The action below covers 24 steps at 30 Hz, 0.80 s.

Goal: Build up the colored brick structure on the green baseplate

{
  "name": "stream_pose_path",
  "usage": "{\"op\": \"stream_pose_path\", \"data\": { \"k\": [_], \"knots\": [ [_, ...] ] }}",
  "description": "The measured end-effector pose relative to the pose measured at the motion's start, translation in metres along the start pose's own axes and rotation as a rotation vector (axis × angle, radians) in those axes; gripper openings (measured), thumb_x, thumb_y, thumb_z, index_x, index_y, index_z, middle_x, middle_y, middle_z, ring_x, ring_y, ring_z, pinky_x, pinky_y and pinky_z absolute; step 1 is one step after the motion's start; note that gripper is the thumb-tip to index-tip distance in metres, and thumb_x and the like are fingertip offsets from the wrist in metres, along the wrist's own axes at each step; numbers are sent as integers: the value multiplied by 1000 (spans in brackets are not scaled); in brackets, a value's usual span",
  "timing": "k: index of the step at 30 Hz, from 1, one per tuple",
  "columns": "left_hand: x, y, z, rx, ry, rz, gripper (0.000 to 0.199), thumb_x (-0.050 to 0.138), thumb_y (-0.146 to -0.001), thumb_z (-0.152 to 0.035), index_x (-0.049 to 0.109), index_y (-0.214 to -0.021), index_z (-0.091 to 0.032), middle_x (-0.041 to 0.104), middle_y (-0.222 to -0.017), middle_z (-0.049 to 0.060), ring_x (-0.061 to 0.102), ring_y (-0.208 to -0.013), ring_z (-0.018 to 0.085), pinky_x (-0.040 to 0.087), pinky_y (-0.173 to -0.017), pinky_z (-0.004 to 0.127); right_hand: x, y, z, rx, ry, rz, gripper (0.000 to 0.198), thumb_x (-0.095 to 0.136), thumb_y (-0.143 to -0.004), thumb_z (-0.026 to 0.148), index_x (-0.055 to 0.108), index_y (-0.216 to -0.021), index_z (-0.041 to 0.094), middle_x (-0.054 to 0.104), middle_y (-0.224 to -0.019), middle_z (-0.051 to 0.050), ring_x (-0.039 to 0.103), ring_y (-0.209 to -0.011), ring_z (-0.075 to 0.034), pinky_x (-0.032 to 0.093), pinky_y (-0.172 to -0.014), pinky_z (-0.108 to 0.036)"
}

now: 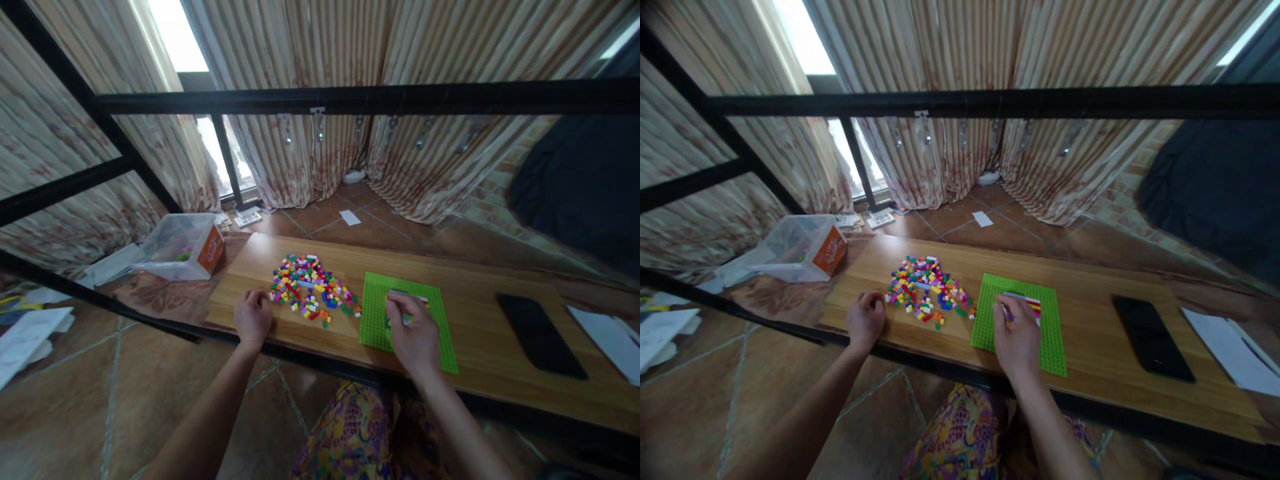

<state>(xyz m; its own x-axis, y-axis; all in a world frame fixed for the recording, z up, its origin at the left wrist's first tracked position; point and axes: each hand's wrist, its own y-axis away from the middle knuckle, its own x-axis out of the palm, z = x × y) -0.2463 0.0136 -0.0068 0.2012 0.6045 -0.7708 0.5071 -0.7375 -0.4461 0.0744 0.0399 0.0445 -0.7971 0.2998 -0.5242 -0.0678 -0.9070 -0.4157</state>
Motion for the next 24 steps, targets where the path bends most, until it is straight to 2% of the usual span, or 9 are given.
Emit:
{"op": "stream_pose_path", "data": {
  "k": [3,7,10,15,20,24],
  "knots": [
    [1,1,1,2,16,4,19,48,-80,-18,67,-77,-20,67,-86,6,60,-84,21,46,-79,32,29,-12,13,-111,36,196,28,44,-91,34,68,-97,20,68,-96,-8,60,-91,-21,45,-84,-35],
    [3,1,2,-4,15,-3,19,48,-79,-17,66,-76,-20,67,-86,5,60,-86,21,46,-80,32,69,-39,20,-144,216,373,28,44,-91,25,68,-104,18,67,-101,-9,57,-97,-21,41,-90,-33],
    [2,2,1,-12,18,-2,18,49,-79,-17,66,-77,-21,67,-87,5,60,-87,21,46,-81,32,91,-53,21,-162,339,469,28,46,-91,22,69,-107,18,66,-102,-9,56,-99,-21,39,-91,-31],
    [1,3,-1,-24,50,17,18,49,-79,-16,66,-75,-22,67,-86,4,60,-86,20,46,-81,31,104,-44,20,-226,418,539,25,48,-92,25,72,-97,20,66,-98,-9,54,-98,-22,37,-89,-31],
    [2,4,1,-20,65,20,18,49,-81,-16,66,-78,-21,67,-88,4,60,-86,20,46,-81,32,104,-27,27,-275,349,584,23,50,-92,27,72,-96,22,67,-99,-6,54,-96,-21,37,-88,-32],
    [2,5,0,-27,68,12,17,50,-81,-17,66,-78,-21,67,-89,5,60,-88,21,45,-83,33,113,-33,36,-284,304,646,21,51,-92,30,72,-97,24,69,-98,-4,56,-94,-20,37,-86,-31]
  ]
}}
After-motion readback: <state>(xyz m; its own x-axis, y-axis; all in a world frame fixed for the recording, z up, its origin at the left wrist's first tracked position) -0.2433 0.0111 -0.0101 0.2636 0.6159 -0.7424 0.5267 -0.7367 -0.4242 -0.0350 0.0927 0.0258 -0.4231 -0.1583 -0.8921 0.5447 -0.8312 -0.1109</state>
